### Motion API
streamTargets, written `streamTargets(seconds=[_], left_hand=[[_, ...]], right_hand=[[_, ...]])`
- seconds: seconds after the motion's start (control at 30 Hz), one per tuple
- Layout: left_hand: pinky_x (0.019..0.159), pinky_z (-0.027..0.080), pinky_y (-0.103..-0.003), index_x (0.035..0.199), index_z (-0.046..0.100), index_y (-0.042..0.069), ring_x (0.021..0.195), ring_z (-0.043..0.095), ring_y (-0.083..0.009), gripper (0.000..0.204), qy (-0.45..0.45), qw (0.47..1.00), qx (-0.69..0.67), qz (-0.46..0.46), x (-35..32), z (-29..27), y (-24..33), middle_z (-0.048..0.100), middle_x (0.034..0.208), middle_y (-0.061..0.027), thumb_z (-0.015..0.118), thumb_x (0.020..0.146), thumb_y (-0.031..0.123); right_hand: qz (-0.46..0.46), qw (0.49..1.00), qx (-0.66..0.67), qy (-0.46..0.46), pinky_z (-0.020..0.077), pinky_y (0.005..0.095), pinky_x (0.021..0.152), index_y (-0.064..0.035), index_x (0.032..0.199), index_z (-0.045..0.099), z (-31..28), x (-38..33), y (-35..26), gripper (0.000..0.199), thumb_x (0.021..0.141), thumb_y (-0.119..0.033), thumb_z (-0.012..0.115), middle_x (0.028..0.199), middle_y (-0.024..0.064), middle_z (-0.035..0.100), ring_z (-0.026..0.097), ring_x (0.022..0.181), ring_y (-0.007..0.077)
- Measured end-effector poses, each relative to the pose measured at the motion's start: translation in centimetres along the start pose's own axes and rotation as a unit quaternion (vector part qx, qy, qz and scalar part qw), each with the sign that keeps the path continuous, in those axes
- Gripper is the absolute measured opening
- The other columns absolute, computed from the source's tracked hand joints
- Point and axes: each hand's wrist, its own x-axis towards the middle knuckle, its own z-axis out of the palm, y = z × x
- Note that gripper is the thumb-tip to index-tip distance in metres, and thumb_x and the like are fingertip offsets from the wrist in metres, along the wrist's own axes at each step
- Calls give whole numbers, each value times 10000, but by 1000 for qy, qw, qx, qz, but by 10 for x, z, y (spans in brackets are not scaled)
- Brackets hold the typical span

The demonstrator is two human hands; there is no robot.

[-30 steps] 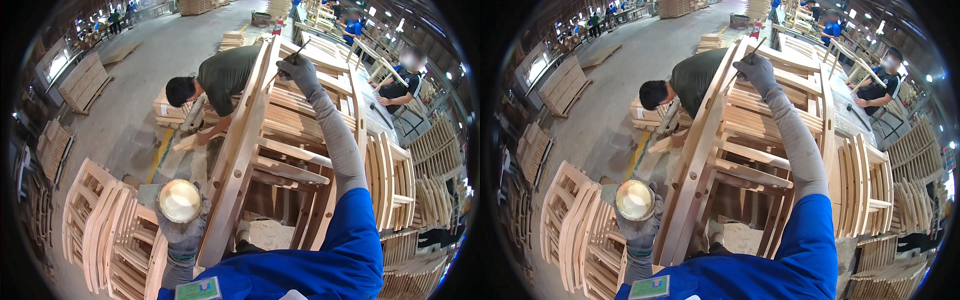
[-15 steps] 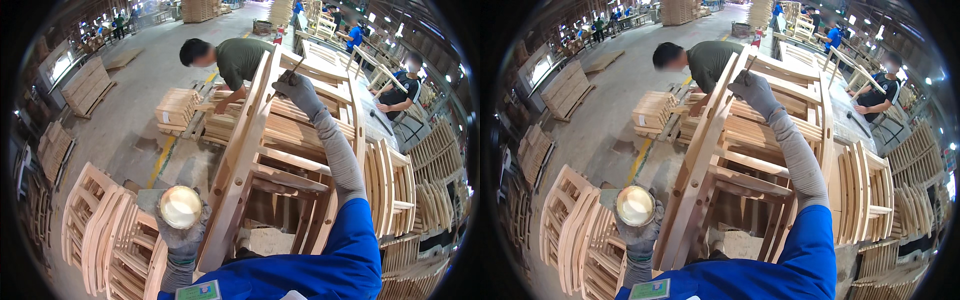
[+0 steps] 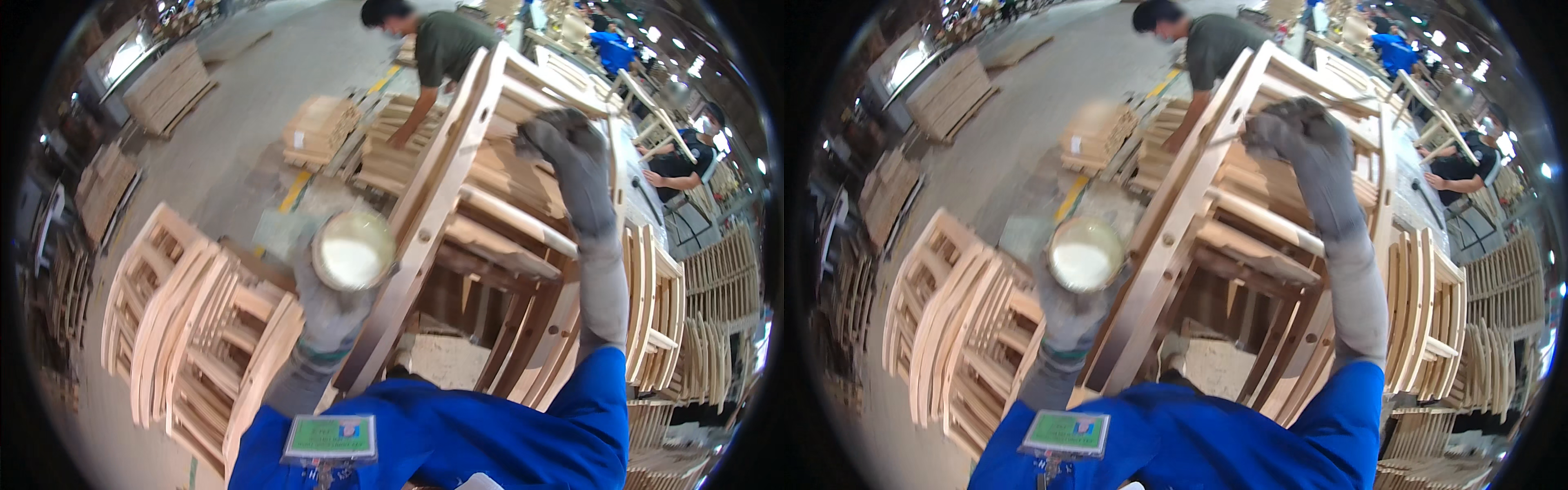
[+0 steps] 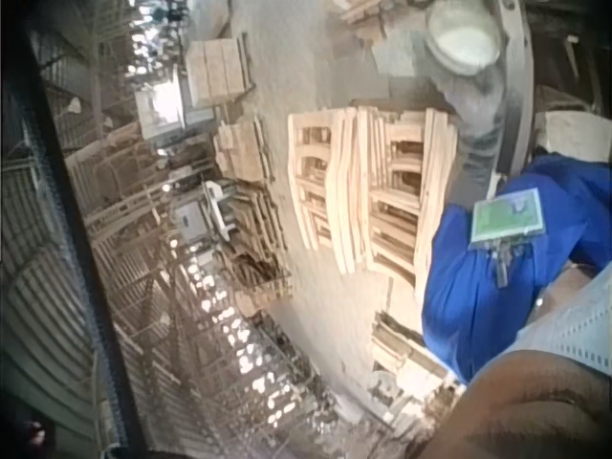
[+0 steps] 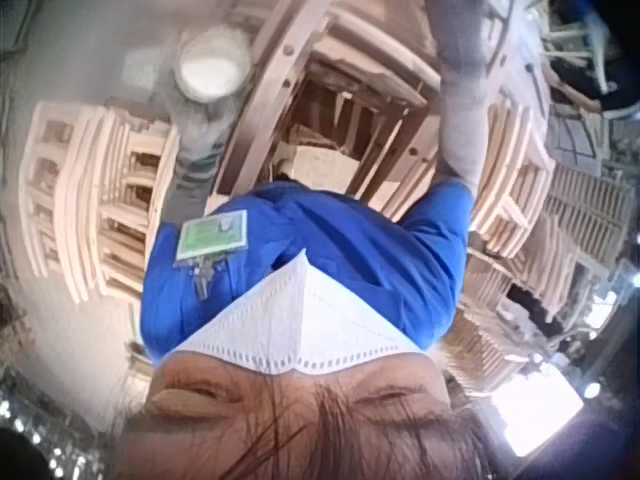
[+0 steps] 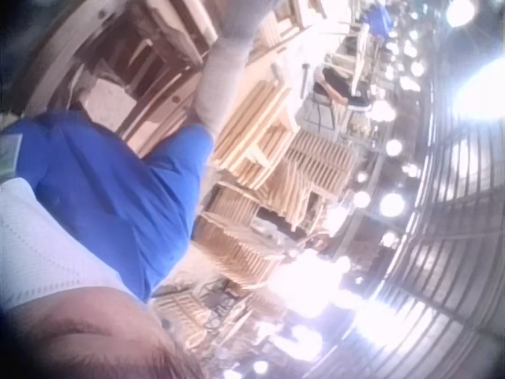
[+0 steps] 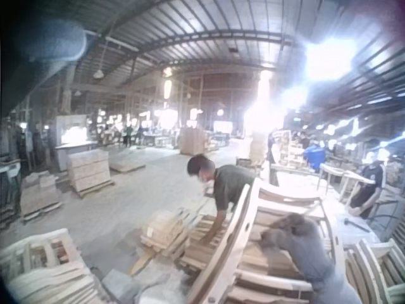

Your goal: The person mixes a white substance in a can using a power drill, then walks to a workbench and applies the substance to wooden chair frames with a brush. The person handles multiple chair frames, applying the finish to various parts of the wood.

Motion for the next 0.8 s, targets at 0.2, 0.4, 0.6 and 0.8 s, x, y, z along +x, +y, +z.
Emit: streamTargets(seconds=[0.2, 0.4, 0.6, 0.8], left_hand=[[974, 451, -417, 1411, 169, 156, 1234, 412, -274, 691, -41, 956, -286, -49, -7, 39, 10, 334, 1371, -134, 593, 872, 242], [1007, 411, -430, 1399, 202, 112, 1240, 408, -265, 613, -100, 992, -38, 72, -24, 44, 6, 358, 1366, -109, 500, 908, 329], [986, 401, -492, 1345, 370, 104, 1176, 481, -307, 603, -40, 921, -319, -219, -20, 66, 2, 477, 1285, -129, 364, 924, 536], [996, 383, -524, 1333, 407, 132, 1166, 496, -321, 604, -100, 840, -406, -345, -23, 74, -16, 478, 1303, -137, 395, 903, 556]], right_hand=[[-18, 991, 92, -93, 543, 290, 783, 34, 923, 582, 44, -108, -18, 158, 783, 73, 645, 895, 143, 652, 642, 881, 187], [65, 988, 83, -111, 541, 285, 792, 53, 942, 562, 53, -129, -17, 155, 803, 110, 600, 988, 151, 634, 641, 895, 199], [183, 898, 399, 41, 579, 317, 768, 19, 1042, 535, 37, -137, 3, 165, 904, -71, 533, 974, 155, 618, 640, 906, 235], [227, 873, 430, 18, 571, 325, 775, 7, 1040, 544, 4, -149, 27, 179, 911, -117, 535, 986, 133, 617, 638, 896, 217]])
